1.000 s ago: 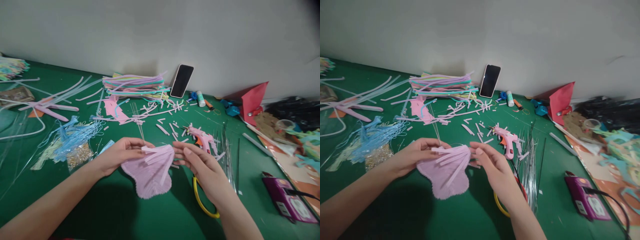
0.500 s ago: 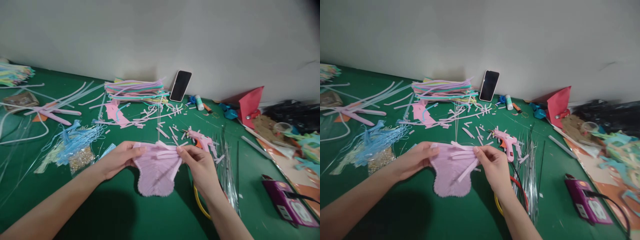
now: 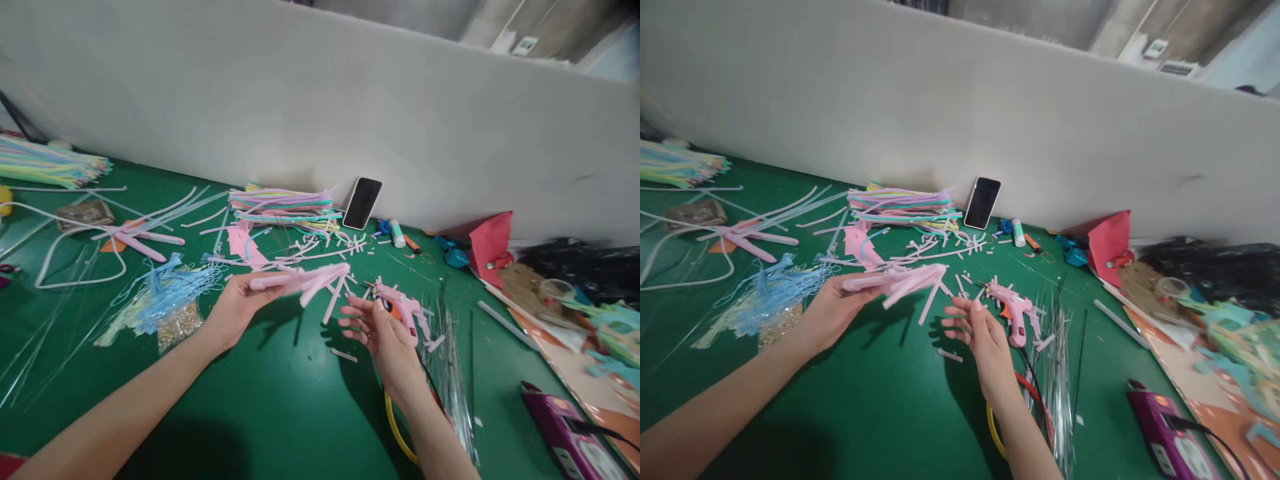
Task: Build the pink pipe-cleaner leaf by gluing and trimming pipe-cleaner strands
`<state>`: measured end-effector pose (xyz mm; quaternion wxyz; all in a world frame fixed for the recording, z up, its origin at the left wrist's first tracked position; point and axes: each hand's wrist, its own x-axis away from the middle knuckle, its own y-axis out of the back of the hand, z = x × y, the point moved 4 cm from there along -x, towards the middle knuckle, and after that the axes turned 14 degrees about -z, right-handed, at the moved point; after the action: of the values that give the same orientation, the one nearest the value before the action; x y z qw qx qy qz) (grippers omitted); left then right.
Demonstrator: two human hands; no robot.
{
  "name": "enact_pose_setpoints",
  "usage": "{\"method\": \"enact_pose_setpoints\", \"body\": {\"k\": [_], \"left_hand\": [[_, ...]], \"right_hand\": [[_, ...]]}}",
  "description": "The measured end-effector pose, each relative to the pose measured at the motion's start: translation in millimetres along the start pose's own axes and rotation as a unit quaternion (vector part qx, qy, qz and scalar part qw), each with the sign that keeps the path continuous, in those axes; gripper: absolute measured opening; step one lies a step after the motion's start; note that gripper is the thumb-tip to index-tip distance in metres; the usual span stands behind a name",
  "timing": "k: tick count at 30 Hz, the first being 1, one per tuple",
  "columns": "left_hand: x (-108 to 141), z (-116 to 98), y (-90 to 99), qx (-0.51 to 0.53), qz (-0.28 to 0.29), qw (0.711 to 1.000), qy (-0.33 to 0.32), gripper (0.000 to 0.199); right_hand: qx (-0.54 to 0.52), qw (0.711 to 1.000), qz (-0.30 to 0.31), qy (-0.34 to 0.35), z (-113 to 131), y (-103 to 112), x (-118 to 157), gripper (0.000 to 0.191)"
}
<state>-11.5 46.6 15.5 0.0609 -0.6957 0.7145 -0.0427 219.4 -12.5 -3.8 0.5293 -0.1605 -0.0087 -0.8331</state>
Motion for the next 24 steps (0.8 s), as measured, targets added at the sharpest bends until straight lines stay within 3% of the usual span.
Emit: {"method": "enact_pose_setpoints", "body": {"k": [3,7,10,13,16,18,19,21,22,24], "left_hand": [[-3,-4,3.5,-0.085,0.029,0.983,-0.157,0.023],[-1,-1,3.7,-0.204,0.078,0.918,-0.33,0.038],[5,1,1.2,-0.259,0.106,0.871,-0.404,0.05],[10,3,-2.6,-0.275,0.108,0.859,-0.418,0.056],[8,2,-2.0,-0.206,0.015,0.913,-0.351,0.056],[4,6,0.7,-0.1,-0.061,0.971,-0.208,0.054],[2,10,-0.3,-0.038,-0.071,0.991,-0.109,0.05],[4,17,-7.4,0.053,-0.041,0.995,0.069,0.046],[7,19,-11.5,0.075,-0.016,0.989,0.124,0.046],[10,18,-16.7,0.078,0.024,0.983,0.166,0.043]], "right_hand": [[-0.022,0.996,0.067,-0.061,-5,-7,3,0.055],[-0.016,0.979,0.149,-0.134,-19,-19,12,0.056],[0.018,0.968,0.208,-0.138,-26,-27,22,0.044],[0.032,0.965,0.22,-0.14,-31,-31,27,0.039],[0.033,0.971,0.199,-0.129,-32,-32,24,0.037],[0.03,0.977,0.174,-0.115,-32,-31,20,0.037],[0.029,0.98,0.163,-0.109,-32,-30,19,0.037],[0.03,0.984,0.146,-0.1,-31,-30,17,0.038],[0.032,0.984,0.142,-0.098,-32,-31,17,0.038],[0.038,0.984,0.14,-0.099,-33,-31,19,0.039]]}}
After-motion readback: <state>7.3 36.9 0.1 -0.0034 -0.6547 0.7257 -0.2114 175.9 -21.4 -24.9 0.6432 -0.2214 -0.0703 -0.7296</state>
